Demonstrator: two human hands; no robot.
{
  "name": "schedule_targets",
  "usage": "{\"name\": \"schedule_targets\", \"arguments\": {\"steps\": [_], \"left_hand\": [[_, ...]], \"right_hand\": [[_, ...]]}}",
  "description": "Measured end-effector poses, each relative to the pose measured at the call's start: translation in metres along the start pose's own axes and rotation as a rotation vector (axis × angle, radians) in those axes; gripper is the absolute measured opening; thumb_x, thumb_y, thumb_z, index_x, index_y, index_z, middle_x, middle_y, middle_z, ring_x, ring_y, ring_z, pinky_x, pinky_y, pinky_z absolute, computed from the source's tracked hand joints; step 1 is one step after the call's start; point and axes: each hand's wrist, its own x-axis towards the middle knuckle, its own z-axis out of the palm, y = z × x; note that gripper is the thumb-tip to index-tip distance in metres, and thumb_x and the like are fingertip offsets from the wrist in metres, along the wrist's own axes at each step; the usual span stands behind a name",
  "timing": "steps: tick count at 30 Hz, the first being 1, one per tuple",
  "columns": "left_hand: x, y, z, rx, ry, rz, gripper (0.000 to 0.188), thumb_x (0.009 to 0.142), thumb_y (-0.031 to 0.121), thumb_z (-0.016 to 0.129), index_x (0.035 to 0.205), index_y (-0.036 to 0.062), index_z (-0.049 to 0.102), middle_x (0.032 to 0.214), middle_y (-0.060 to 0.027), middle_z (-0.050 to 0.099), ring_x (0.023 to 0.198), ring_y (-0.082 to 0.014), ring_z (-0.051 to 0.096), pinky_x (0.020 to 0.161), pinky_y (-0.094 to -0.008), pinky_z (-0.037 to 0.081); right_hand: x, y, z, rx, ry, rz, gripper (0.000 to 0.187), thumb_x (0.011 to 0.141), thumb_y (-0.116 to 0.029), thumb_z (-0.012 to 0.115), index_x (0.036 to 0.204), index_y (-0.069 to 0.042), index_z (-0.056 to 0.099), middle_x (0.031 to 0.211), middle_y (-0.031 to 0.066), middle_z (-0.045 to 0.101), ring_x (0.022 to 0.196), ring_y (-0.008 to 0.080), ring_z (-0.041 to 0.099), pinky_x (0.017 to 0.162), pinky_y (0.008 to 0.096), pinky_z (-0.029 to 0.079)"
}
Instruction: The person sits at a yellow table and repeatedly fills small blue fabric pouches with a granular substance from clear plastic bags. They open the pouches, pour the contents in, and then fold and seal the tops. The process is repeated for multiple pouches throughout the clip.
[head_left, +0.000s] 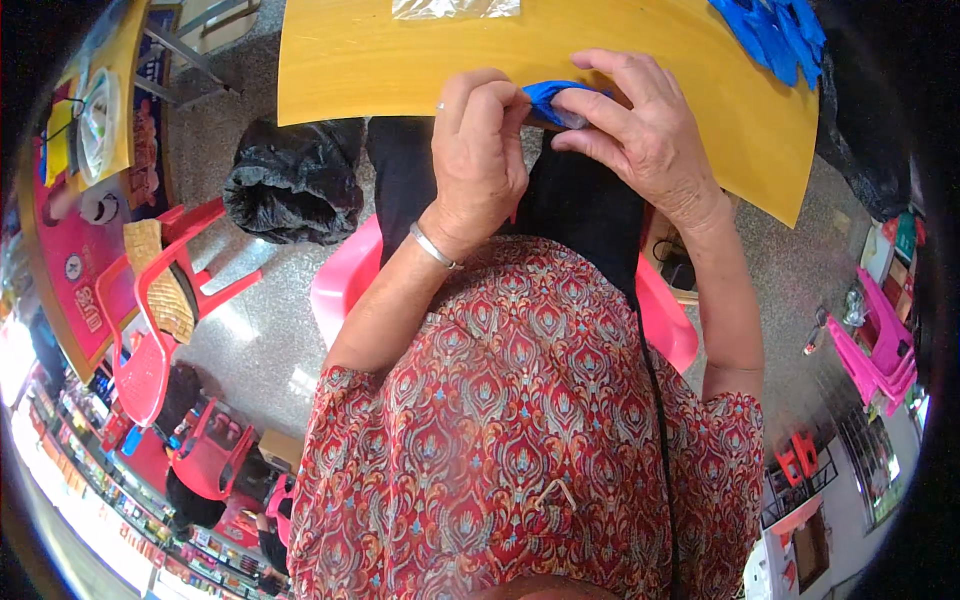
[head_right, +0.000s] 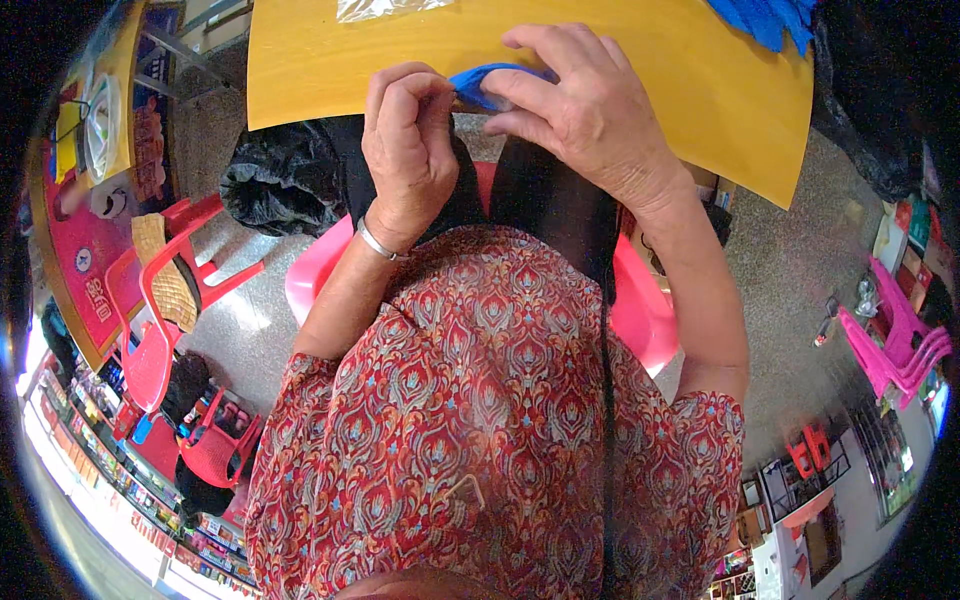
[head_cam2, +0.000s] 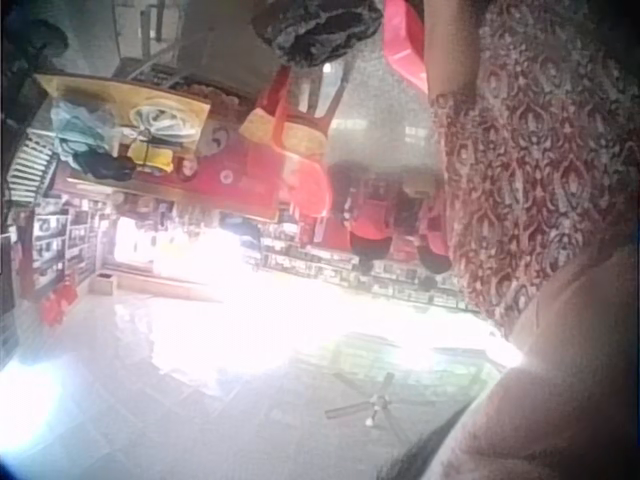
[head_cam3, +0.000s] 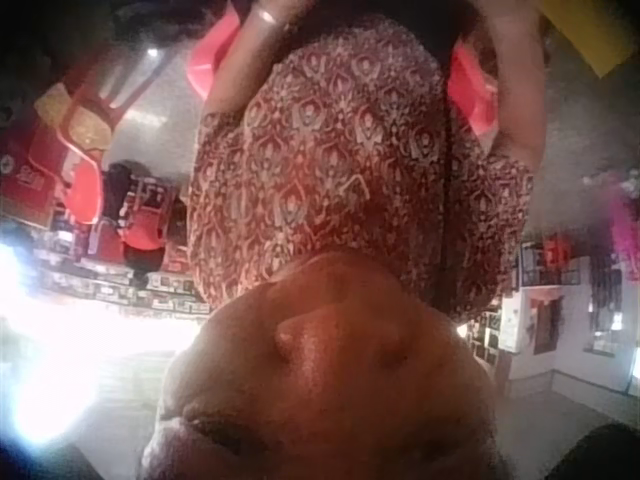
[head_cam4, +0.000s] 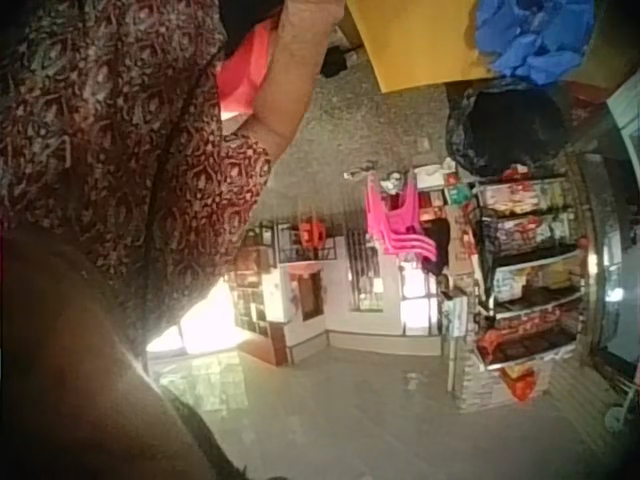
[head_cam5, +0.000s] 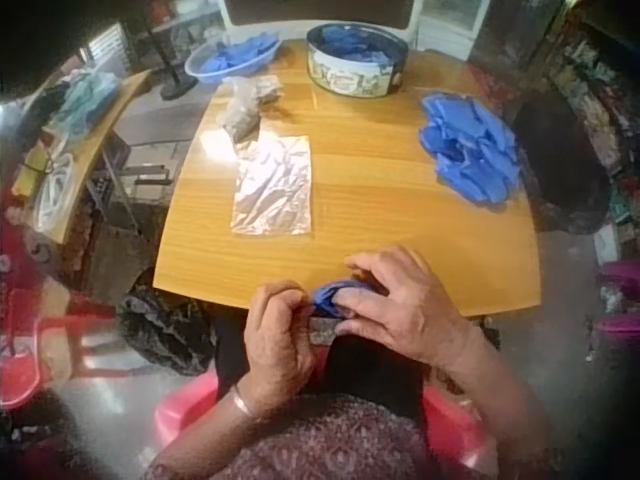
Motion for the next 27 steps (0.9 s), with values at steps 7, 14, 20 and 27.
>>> {"name": "schedule_targets", "arguments": {"steps": [7,14,20,27], "left_hand": [[-0.002,0.001,0.000,-0.050,0.038,0.017,0.017,0.077,-0.009,0.061,0.089,0.0010,0.055,0.089,-0.0129,0.057,0.079,-0.0259,0.057,0.069,-0.0312,0.047],[0.004,-0.001,-0.003,-0.097,0.048,0.064,0.016,0.079,-0.009,0.060,0.089,0.0016,0.054,0.088,-0.0110,0.056,0.078,-0.0219,0.056,0.070,-0.0292,0.047],[0.004,-0.010,0.003,-0.500,0.083,-0.325,0.028,0.084,-0.005,0.059,0.110,0.0025,0.052,0.094,-0.0035,0.053,0.083,-0.0106,0.052,0.077,-0.0219,0.045],[0.019,0.009,-0.017,-1.160,-0.062,-0.674,0.037,0.092,0.013,0.056,0.125,-0.0016,0.048,0.120,-0.0127,0.055,0.104,-0.0177,0.057,0.091,-0.0304,0.046]], "right_hand": [[0.003,0.005,0.004,0.073,-0.016,0.015,0.025,0.074,-0.024,0.070,0.096,-0.013,0.066,0.106,0.0085,0.058,0.097,0.0291,0.056,0.083,0.0392,0.045],[0.005,0.008,0.009,0.437,0.005,0.118,0.019,0.081,-0.014,0.066,0.097,-0.006,0.067,0.097,0.0105,0.059,0.087,0.0259,0.060,0.073,0.0330,0.049],[0.008,0.004,0.011,0.444,0.020,0.291,0.018,0.085,-0.013,0.063,0.100,-0.002,0.067,0.084,0.0089,0.059,0.077,0.0222,0.060,0.070,0.0291,0.048],[0.018,-0.007,0.004,0.780,0.101,0.318,0.018,0.087,-0.012,0.061,0.101,-0.001,0.066,0.083,0.0063,0.058,0.082,0.0172,0.059,0.074,0.0265,0.047]]}}
